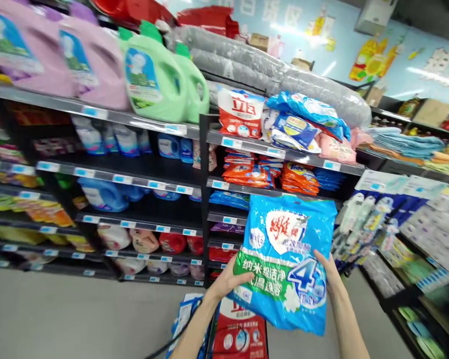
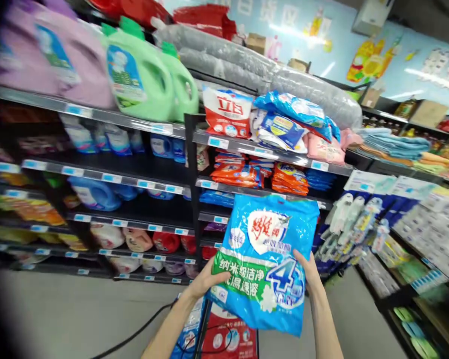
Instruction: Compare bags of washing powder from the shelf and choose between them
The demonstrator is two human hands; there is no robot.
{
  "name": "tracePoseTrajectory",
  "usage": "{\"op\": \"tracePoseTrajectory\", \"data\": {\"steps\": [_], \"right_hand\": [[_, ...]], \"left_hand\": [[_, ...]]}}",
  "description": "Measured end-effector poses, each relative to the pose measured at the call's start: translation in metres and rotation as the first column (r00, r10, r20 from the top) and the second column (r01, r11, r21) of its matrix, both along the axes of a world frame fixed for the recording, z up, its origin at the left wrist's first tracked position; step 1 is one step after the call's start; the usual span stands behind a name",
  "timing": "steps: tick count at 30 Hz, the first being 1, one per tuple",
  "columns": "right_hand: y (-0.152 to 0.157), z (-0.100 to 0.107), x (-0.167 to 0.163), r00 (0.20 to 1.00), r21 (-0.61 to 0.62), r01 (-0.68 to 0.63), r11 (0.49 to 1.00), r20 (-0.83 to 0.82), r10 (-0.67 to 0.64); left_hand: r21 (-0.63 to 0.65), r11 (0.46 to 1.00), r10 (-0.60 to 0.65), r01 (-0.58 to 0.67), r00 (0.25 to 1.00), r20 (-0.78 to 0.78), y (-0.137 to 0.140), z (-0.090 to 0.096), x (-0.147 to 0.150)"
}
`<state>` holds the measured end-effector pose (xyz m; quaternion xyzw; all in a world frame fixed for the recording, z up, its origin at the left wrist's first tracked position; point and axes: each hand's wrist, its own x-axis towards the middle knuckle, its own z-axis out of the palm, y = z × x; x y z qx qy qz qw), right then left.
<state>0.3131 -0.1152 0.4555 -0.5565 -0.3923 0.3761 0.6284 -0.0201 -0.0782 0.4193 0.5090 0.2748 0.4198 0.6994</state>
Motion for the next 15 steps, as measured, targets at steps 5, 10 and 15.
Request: {"op": "tracePoseTrajectory", "data": {"steps": [5, 10, 15], "right_hand": [[-0.020, 0.020, -0.012, 0.992, 0.034, 0.110, 0.993, -0.058, -0.108], [-0.022, 0.035, -0.005, 0.991, 0.038, 0.082, 0.996, -0.112, -0.077], [-0.023, 0.048, -0.001, 0.958, 0.159, 0.187, 0.969, -0.248, -0.144]], "left_hand": [[0.113, 0.981, 0.185, -0.159, 0.943, -0.276, 0.008, -0.003, 0.026], [0.049, 0.988, 0.153, -0.147, 0.975, -0.164, -0.006, -0.018, 0.024], [0.137, 0.987, 0.087, -0.082, 0.996, -0.028, 0.012, 0.026, -0.004]]}}
